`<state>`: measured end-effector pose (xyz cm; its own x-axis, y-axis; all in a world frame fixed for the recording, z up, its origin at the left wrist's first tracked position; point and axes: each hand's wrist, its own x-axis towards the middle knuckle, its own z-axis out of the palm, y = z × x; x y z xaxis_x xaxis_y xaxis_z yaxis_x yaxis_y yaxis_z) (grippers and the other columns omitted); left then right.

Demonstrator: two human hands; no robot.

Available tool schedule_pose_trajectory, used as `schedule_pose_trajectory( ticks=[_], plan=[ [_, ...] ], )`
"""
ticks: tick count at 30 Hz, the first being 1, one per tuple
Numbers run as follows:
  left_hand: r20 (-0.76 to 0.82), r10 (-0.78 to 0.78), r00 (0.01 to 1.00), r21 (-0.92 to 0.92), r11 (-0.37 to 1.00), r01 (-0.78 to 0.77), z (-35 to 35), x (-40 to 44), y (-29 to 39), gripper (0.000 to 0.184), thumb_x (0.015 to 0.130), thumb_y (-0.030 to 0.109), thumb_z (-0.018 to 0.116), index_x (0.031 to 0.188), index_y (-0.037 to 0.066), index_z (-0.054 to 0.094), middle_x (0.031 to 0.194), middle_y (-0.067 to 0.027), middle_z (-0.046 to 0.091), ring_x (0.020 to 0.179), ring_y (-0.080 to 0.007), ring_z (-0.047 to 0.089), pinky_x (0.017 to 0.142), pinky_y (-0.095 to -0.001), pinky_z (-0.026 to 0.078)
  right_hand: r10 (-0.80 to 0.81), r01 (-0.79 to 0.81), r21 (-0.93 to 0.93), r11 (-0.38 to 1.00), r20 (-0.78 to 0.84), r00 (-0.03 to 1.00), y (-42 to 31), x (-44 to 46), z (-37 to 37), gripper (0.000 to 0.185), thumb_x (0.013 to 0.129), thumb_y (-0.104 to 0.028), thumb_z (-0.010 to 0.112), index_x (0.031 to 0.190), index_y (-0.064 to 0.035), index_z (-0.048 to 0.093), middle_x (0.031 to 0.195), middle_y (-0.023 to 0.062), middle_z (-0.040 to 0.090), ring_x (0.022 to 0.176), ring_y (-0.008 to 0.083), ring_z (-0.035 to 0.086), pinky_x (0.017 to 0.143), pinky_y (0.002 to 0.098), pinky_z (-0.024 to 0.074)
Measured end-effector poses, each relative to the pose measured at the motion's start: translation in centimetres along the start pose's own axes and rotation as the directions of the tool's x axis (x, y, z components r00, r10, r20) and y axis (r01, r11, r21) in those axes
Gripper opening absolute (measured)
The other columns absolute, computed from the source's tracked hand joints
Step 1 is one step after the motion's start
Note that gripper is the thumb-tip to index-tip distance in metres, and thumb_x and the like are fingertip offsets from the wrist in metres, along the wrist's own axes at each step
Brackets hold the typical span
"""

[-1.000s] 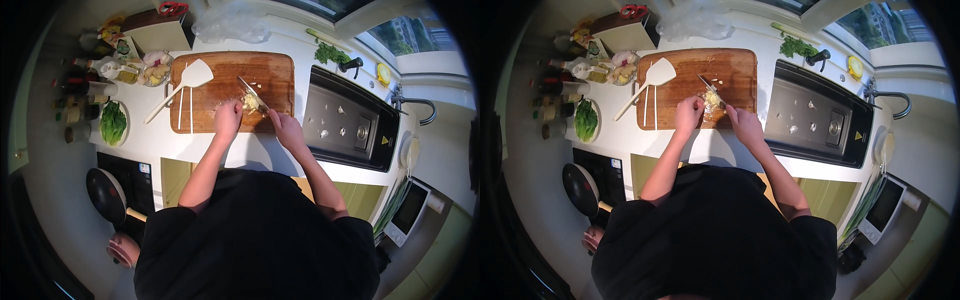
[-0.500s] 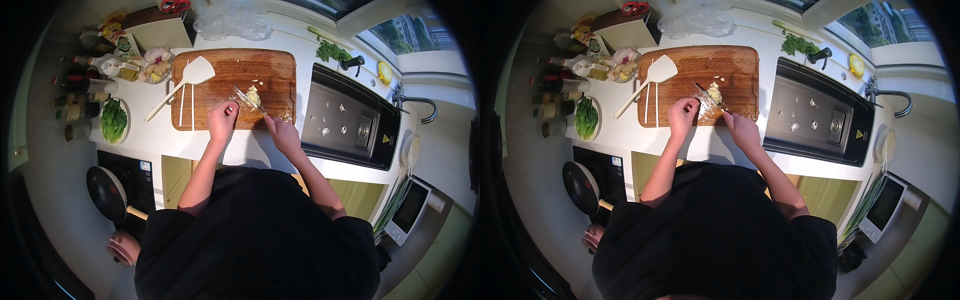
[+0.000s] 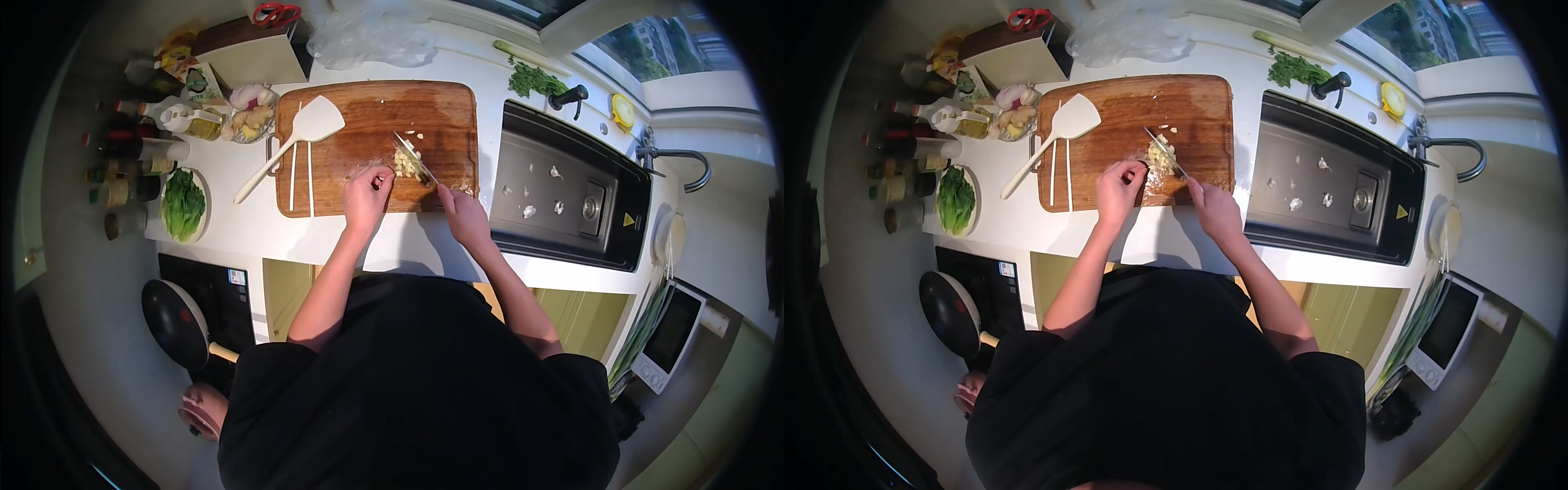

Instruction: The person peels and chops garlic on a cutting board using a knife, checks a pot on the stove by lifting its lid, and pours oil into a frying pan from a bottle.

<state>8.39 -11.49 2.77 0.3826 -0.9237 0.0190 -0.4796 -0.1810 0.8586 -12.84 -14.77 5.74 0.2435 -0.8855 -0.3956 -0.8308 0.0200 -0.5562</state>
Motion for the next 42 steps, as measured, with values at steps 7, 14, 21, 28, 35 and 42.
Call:
schedule_pose_trajectory(
  ticks=[7, 14, 21, 28, 35, 42],
  plan=[
    [-0.05, 0.16, 0.986, 0.077, 0.985, -0.156, 0.6, 2.3, -0.3, 0.013, 0.089, 0.004, 0.068, 0.1, 0.001, 0.073, 0.094, -0.0139, 0.072, 0.082, -0.0268, 0.069, 0.075, -0.0355, 0.055, -0.029, 0.03, -0.042, 0.999, 0.016, 0.999, 0.0, 0.3, -0.6, 0.07, 0.105, -0.058, 0.036, 0.083, 0.0004, 0.069, 0.082, 0.0264, 0.069, 0.083, 0.0476, 0.066, 0.076, 0.0532, 0.0518],
    [0.311, 0.443, 0.841, 0.159, 0.848, -0.506, -0.9, 3.8, 2.9, 0.068, 0.083, -0.005, 0.05, 0.15, 0.005, 0.044, 0.157, -0.0127, 0.042, 0.144, -0.0292, 0.042, 0.12, -0.0377, 0.035, 0.098, -0.25, 0.529, 0.811, 0.298, 0.949, 1.1, 0.4, -3.2, 0.074, 0.103, -0.065, 0.034, 0.068, -0.0035, 0.056, 0.056, 0.0087, 0.054, 0.045, 0.0236, 0.051, 0.048, 0.0363, 0.0411],
    [0.588, 0.513, 0.625, 0.117, 0.711, -0.694, -1.7, 4.2, -0.3, 0.068, 0.082, -0.003, 0.051, 0.149, 0.009, 0.047, 0.155, -0.0112, 0.046, 0.142, -0.0278, 0.044, 0.118, -0.0384, 0.039, 0.141, -0.389, 0.675, 0.627, 0.393, 0.909, 1.5, 1.2, -3.0, 0.068, 0.101, -0.07, 0.033, 0.072, -0.0107, 0.048, 0.053, -0.0026, 0.036, 0.04, 0.0113, 0.031, 0.04, 0.0301, 0.0269],
    [0.584, 0.591, 0.556, 0.047, 0.66, -0.75, -1.2, 3.9, 2.7, 0.063, 0.082, 0.0, 0.051, 0.144, 0.006, 0.052, 0.152, -0.0117, 0.049, 0.139, -0.0275, 0.048, 0.116, -0.0392, 0.042, 0.131, -0.459, 0.718, 0.523, 0.464, 0.876, 1.5, 2.9, -1.9, 0.07, 0.1, -0.073, 0.034, 0.072, -0.0113, 0.051, 0.054, -0.0026, 0.04, 0.04, 0.0109, 0.031, 0.04, 0.0293, 0.0264],
    [0.627, 0.595, 0.503, 0.081, 0.592, -0.802, -3.1, 4.0, 0.6, 0.061, 0.083, 0.006, 0.054, 0.144, 0.003, 0.05, 0.149, -0.0137, 0.052, 0.136, -0.0286, 0.051, 0.114, -0.0405, 0.044, 0.116, -0.577, 0.723, 0.381, 0.582, 0.805, 1.6, 4.5, -3.2, 0.067, 0.1, -0.072, 0.034, 0.071, -0.0136, 0.049, 0.055, -0.004, 0.039, 0.042, 0.0103, 0.033, 0.04, 0.0284, 0.0255],
    [0.694, 0.549, 0.465, 0.059, 0.601, -0.797, -2.9, 3.9, -1.0, 0.06, 0.086, 0.01, 0.058, 0.145, 0.003, 0.05, 0.15, -0.0131, 0.051, 0.136, -0.0283, 0.051, 0.114, -0.0397, 0.044, 0.081, -0.517, 0.715, 0.471, 0.549, 0.832, 1.8, 3.9, -3.0, 0.067, 0.101, -0.071, 0.035, 0.073, -0.0124, 0.051, 0.056, -0.0034, 0.042, 0.041, 0.01, 0.033, 0.039, 0.0276, 0.0245]
  ],
)
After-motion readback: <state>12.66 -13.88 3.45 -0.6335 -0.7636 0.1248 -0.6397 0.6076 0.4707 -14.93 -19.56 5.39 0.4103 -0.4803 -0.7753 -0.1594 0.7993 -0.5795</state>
